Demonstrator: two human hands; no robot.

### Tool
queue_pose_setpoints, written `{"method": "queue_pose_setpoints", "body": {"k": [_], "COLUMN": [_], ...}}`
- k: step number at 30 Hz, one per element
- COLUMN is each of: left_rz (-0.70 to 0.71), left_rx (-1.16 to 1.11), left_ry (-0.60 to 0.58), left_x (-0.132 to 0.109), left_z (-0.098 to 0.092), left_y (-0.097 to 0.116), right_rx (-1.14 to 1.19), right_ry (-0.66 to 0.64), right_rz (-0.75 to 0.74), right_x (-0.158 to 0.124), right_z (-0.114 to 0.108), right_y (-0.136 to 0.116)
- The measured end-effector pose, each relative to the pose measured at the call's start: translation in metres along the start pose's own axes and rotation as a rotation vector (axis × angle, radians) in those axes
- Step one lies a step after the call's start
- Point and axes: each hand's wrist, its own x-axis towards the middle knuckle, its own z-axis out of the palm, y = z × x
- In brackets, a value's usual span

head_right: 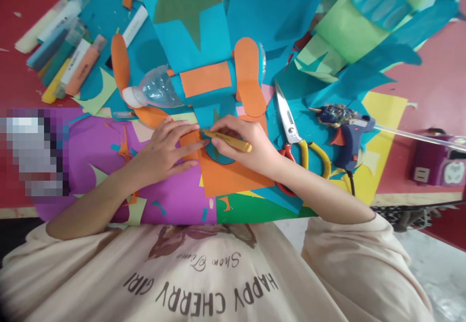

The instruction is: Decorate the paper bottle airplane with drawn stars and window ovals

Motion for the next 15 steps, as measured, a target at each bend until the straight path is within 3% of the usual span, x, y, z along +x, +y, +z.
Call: {"method": "queue_pose_setpoints", "body": {"k": [15], "left_rz": [-0.034], "left_rx": [-0.064], "left_ry": [-0.047], "left_x": [0.0], "left_z": [-0.004], "left_y": [-0.0016], "right_rx": [-0.08], "right_ry": [-0.042], "right_rz": [0.01], "right_x": [-0.0033], "right_z": [0.0016], "right_y": [0.0035]}}
